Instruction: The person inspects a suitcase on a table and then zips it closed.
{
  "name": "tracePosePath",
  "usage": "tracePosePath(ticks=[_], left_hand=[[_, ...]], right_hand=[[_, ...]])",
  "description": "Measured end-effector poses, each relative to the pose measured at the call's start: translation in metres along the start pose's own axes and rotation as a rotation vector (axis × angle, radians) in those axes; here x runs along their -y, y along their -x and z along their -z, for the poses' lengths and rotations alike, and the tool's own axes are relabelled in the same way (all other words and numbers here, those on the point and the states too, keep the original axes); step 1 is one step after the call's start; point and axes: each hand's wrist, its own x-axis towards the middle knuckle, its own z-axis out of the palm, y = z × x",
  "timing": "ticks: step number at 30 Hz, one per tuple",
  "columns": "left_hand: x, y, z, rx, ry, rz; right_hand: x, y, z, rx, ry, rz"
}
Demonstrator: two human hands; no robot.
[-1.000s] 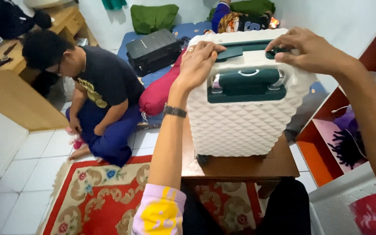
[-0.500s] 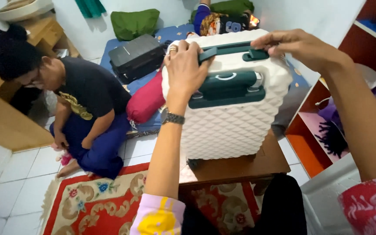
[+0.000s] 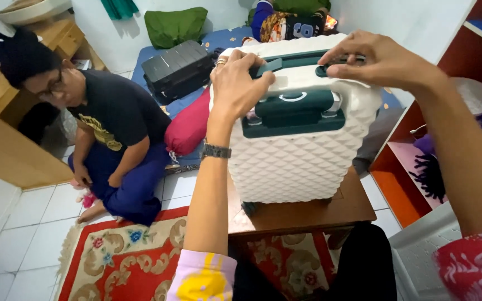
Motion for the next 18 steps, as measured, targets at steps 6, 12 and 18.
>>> tracePosePath(ticks=[6, 12, 18], left_hand=[[0.048, -0.015, -0.031, -0.052, 0.256, 0.008], [0.036, -0.013, -0.017, -0.203, 0.467, 0.238], [0.046, -0.014, -0.023, -0.26, 0.65, 0.234]], right_hand=[[0.007, -0.006, -0.021, -0.109, 0.18, -0.068], [-0.003, 0.007, -0.029, -0.268, 0.229, 0.084], [-0.001, 0.009, -0.036, -0.36, 0.107, 0.083]])
